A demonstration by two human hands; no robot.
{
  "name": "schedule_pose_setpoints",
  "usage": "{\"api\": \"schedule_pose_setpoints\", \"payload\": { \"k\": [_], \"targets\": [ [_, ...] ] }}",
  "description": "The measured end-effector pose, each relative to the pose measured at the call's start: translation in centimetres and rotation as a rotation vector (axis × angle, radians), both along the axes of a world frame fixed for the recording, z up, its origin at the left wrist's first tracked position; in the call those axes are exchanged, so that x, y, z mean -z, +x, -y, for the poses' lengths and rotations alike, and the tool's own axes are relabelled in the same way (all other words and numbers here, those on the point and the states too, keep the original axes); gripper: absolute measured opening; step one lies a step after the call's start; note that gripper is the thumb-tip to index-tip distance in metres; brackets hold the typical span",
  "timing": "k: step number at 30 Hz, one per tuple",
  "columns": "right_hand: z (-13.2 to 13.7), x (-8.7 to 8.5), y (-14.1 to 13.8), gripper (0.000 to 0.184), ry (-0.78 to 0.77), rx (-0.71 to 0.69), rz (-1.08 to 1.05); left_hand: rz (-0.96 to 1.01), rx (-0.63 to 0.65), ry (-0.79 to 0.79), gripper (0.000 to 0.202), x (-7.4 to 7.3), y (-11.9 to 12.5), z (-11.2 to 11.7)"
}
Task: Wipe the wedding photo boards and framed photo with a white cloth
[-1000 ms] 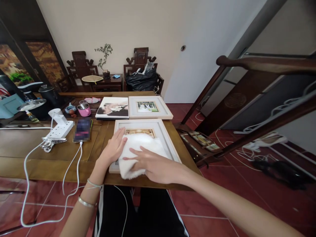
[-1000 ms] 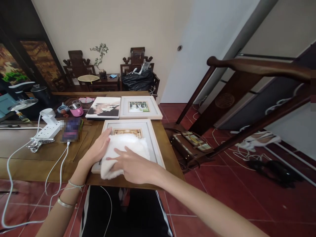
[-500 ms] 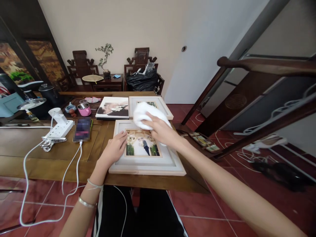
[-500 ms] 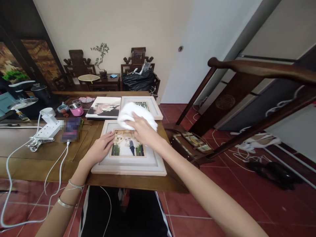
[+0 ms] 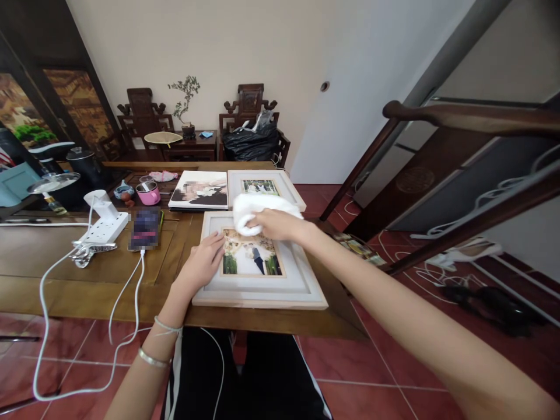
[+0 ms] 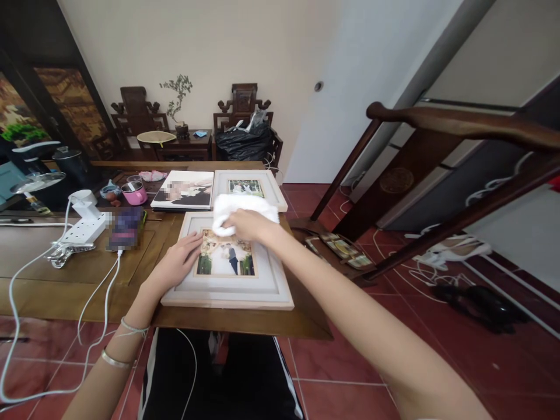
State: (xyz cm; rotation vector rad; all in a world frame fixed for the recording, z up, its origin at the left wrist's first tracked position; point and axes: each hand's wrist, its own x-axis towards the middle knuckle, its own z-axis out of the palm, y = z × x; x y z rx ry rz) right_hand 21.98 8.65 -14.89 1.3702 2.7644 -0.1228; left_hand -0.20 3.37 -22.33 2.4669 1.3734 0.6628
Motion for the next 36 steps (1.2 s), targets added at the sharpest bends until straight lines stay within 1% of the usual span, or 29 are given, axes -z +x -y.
{"api": "schedule_pose_setpoints", "payload": {
  "k": [2,4,7,10,13,15,16,17,19,21,24,26,28,29,31,34,36],
  "targets": [
    [0.1,-0.3,2.3,0.047,-0.015,0.083,0.056,0.000,-0.015,-0.006,0.038,0.1,0.0,0.0],
    [0.9,-0.3,4.2,0.051,-0.019,0.123,0.090,0.008,-0.029,-0.005,0.038,0.2,0.0,0.1],
    [3.8,-0.2,5.7,0.057,-0.021,0.102,0.064,0.017,-0.048,0.000,0.039,0.4,0.1,0.0],
    [8.5,-0.4,5.7,0.061,-0.069,0.087,-0.003,0.003,-0.056,-0.001,0.039,0.5,0.1,-0.1],
    [13.2,-1.5,4.9,0.061,-0.147,0.093,-0.009,-0.023,-0.060,0.000,0.040,0.4,0.2,-0.1],
    [15.2,-2.2,4.0,0.060,-0.216,0.074,-0.018,-0.036,-0.066,0.007,0.040,0.3,0.2,0.0],
    [15.6,-2.4,3.6,0.060,-0.243,0.065,-0.027,-0.040,-0.068,0.011,0.040,0.2,0.2,0.1],
    [15.5,-2.4,3.1,0.060,-0.254,0.065,-0.039,-0.044,-0.069,0.013,0.040,0.1,0.3,0.2],
    [14.1,-1.8,2.2,0.061,-0.222,0.094,-0.054,-0.049,-0.067,0.013,0.040,-0.1,0.3,0.3],
    [11.3,-0.4,1.4,0.063,-0.122,0.138,-0.060,-0.042,-0.056,0.005,0.040,-0.3,0.2,0.4],
    [6.3,2.1,0.1,0.057,0.094,0.151,-0.090,0.005,-0.030,-0.010,0.040,-0.5,0.1,0.4],
    [3.8,3.4,-1.0,0.057,0.156,0.158,-0.121,0.062,-0.015,-0.024,0.041,-0.6,0.0,0.4],
    [2.7,4.0,-2.2,0.061,0.147,0.118,-0.138,0.138,-0.015,-0.028,0.043,-0.6,0.0,0.3],
    [2.8,4.2,-2.9,0.063,0.122,0.072,-0.141,0.178,-0.021,-0.024,0.044,-0.6,-0.1,0.2],
    [3.8,4.1,-4.1,0.065,0.053,-0.032,-0.150,0.251,-0.050,-0.015,0.047,-0.7,-0.1,0.2],
    [7.0,3.2,-5.0,0.063,-0.083,-0.154,-0.177,0.302,-0.102,-0.031,0.051,-0.9,-0.1,0.3],
    [9.4,2.2,-4.7,0.062,-0.198,-0.226,-0.205,0.294,-0.112,-0.052,0.053,-1.0,0.0,0.3]
  ]
}}
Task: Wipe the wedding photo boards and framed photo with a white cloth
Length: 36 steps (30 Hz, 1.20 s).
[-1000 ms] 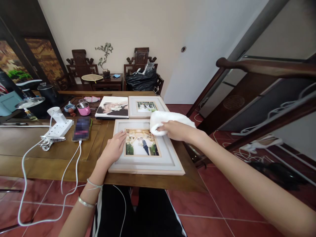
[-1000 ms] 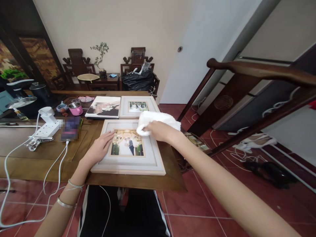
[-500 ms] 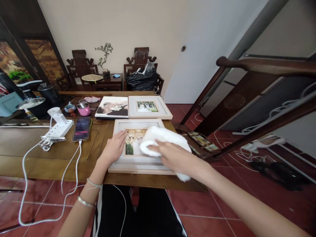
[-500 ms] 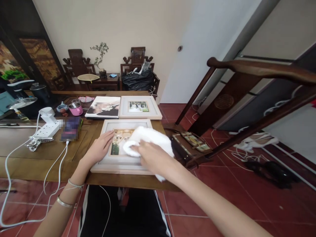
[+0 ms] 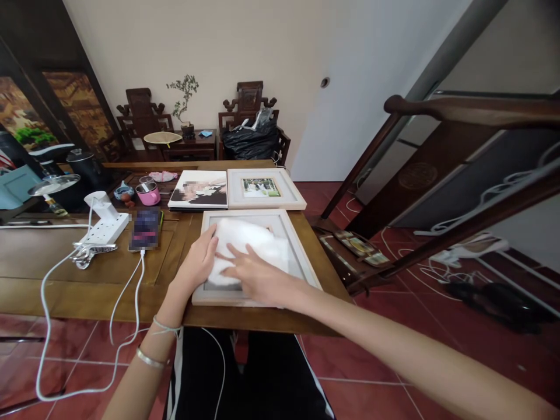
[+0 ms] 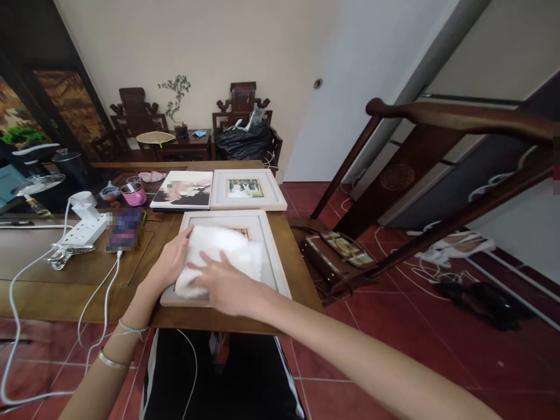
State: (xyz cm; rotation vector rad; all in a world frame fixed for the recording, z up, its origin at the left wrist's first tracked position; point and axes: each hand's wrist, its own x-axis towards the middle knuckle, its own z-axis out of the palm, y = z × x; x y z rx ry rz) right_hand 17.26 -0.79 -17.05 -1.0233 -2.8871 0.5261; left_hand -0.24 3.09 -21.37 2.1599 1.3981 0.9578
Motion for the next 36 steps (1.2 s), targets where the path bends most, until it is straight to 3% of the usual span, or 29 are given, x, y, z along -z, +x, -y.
{"api": "schedule_pose_setpoints", "payload": {
  "k": [4,9,12,17,22,28,31,36],
  "targets": [
    [4.2,-2.4,2.4,0.065,-0.126,-0.101,-0.002,-0.087,0.020,-0.014,0.049,0.4,-0.1,-0.2],
    [6.6,-3.7,7.4,0.061,-0.137,0.109,0.042,-0.158,0.064,0.019,0.042,0.9,-0.3,-0.4],
    [6.6,-2.9,10.9,0.054,-0.133,0.222,0.010,-0.136,0.044,0.062,0.041,0.9,-0.3,-0.4],
    [6.0,0.9,14.0,0.047,0.008,0.311,-0.255,-0.053,-0.086,0.138,0.052,1.1,-0.2,-0.5],
    [6.1,3.2,13.2,0.050,0.092,0.315,-0.328,0.124,-0.261,-0.020,0.061,1.3,-0.5,-0.6],
    [5.5,1.7,9.8,0.062,0.076,0.316,-0.155,0.353,-0.294,-0.308,0.054,1.1,-0.6,-0.4],
    [4.9,0.9,7.1,0.064,0.055,0.290,-0.122,0.386,-0.234,-0.347,0.047,0.8,-0.6,-0.2],
    [4.9,0.3,2.8,0.064,0.001,0.115,-0.193,0.401,-0.219,-0.377,0.049,0.7,-1.0,-0.2]
  ]
}}
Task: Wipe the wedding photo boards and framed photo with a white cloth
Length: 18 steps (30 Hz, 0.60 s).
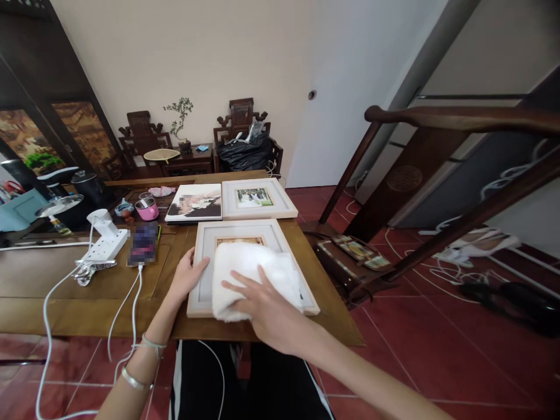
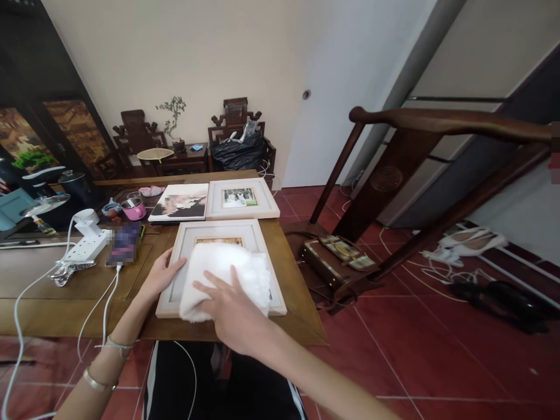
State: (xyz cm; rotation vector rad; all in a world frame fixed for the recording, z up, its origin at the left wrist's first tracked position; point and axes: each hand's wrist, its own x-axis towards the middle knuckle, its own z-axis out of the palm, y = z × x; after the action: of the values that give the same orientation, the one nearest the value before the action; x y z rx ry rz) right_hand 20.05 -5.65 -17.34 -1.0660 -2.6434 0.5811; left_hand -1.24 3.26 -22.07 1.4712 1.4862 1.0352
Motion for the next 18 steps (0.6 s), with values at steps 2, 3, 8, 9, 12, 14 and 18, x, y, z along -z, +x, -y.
{"api": "schedule_pose_setpoints", "payload": {
  "k": [2,3,8,9,12,14,18],
  "targets": [
    [0.6,-0.4,-0.2,0.063,-0.017,-0.077,-0.017,0.039,0.030,-0.011,0.048,0.1,-0.3,0.1],
    [1.0,-0.7,0.1,0.063,-0.023,-0.112,-0.020,0.062,0.047,-0.010,0.048,0.1,-0.4,0.2],
    [3.3,-2.3,5.3,0.059,-0.093,-0.163,-0.075,0.220,0.014,-0.105,0.053,-0.6,-0.9,1.1],
    [3.7,-2.4,6.7,0.057,-0.107,-0.118,-0.093,0.250,-0.010,-0.155,0.053,-0.8,-1.0,1.3],
    [4.3,-1.4,10.5,0.048,-0.080,0.081,-0.142,0.300,-0.006,-0.292,0.044,-1.6,-1.0,2.0],
    [4.4,-0.2,12.3,0.042,0.003,0.198,-0.179,0.321,-0.023,-0.355,0.039,-1.8,-0.9,2.6],
    [4.1,2.0,14.0,0.037,0.134,0.256,-0.150,0.315,-0.091,-0.342,0.036,-2.2,-1.0,3.4]
  ]
}}
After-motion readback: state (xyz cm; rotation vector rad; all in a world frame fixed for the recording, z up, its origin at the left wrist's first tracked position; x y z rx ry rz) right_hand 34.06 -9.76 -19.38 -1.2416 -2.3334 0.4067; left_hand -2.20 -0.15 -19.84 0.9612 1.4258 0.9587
